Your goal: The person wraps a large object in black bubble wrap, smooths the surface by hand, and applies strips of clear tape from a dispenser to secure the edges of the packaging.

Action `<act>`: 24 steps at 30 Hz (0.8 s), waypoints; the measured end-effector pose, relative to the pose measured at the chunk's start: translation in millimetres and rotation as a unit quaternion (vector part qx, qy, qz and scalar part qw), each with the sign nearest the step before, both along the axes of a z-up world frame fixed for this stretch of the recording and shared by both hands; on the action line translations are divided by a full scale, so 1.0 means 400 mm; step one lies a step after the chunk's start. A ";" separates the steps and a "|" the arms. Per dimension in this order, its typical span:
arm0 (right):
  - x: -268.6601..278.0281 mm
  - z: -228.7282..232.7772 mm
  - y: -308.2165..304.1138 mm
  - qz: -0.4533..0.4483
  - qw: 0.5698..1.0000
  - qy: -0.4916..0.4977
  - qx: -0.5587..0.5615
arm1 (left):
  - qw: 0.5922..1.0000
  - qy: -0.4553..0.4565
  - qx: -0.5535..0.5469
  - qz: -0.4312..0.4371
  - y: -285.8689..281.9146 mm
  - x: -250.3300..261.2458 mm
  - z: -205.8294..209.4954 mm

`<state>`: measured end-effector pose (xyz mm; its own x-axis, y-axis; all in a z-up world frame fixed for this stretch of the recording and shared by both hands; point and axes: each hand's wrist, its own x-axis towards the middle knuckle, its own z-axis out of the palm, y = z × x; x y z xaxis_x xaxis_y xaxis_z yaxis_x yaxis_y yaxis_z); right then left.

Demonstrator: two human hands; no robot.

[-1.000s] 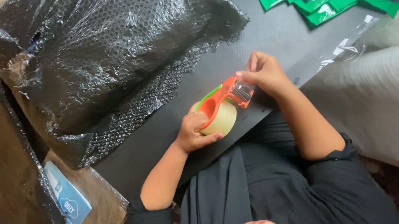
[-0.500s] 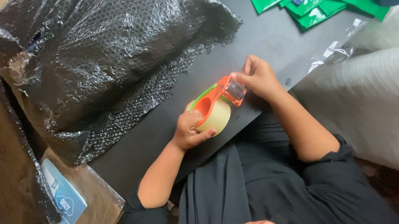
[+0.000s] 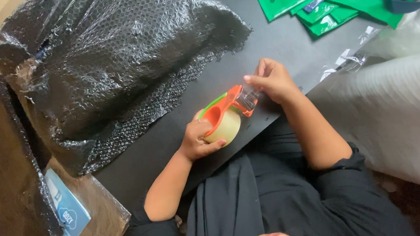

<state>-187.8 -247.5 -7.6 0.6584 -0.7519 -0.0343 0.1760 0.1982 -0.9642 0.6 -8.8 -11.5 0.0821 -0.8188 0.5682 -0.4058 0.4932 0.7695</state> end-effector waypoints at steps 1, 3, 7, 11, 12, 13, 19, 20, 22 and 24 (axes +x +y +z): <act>0.004 0.001 0.004 0.001 1.000 0.001 0.001 | 1.000 0.001 0.001 0.001 -0.002 -0.001 -0.001; 0.012 0.001 0.016 0.005 0.995 0.071 -0.070 | 1.000 -0.002 -0.009 0.006 -0.001 -0.003 -0.006; 0.030 -0.057 0.013 -0.006 0.947 0.212 -0.241 | 0.999 -0.047 -0.021 -0.004 0.012 -0.012 0.029; -0.007 -0.038 -0.005 -0.002 0.987 0.115 -0.116 | 1.000 0.019 -0.007 -0.004 0.013 0.023 -0.020; -0.026 -0.035 -0.010 -0.007 0.999 0.050 -0.016 | 1.000 0.025 -0.008 -0.005 0.011 0.030 -0.028; -0.066 -0.010 -0.019 -0.009 0.999 0.051 -0.014 | 1.000 0.026 -0.005 -0.008 0.014 0.037 -0.032; -0.295 0.131 -0.052 -0.014 0.967 0.193 -0.164 | 0.999 0.018 0.027 -0.018 0.010 -0.007 0.124; -0.321 0.177 -0.052 0.022 0.965 0.210 -0.158 | 0.999 -0.010 0.042 -0.011 0.010 -0.012 0.140; -0.350 0.248 -0.069 0.055 0.961 0.228 -0.150 | 0.998 -0.037 0.056 -0.009 0.008 -0.013 0.152; -0.359 0.297 -0.102 0.180 0.886 0.378 -0.199 | 0.998 -0.047 0.052 0.000 0.012 -0.010 0.140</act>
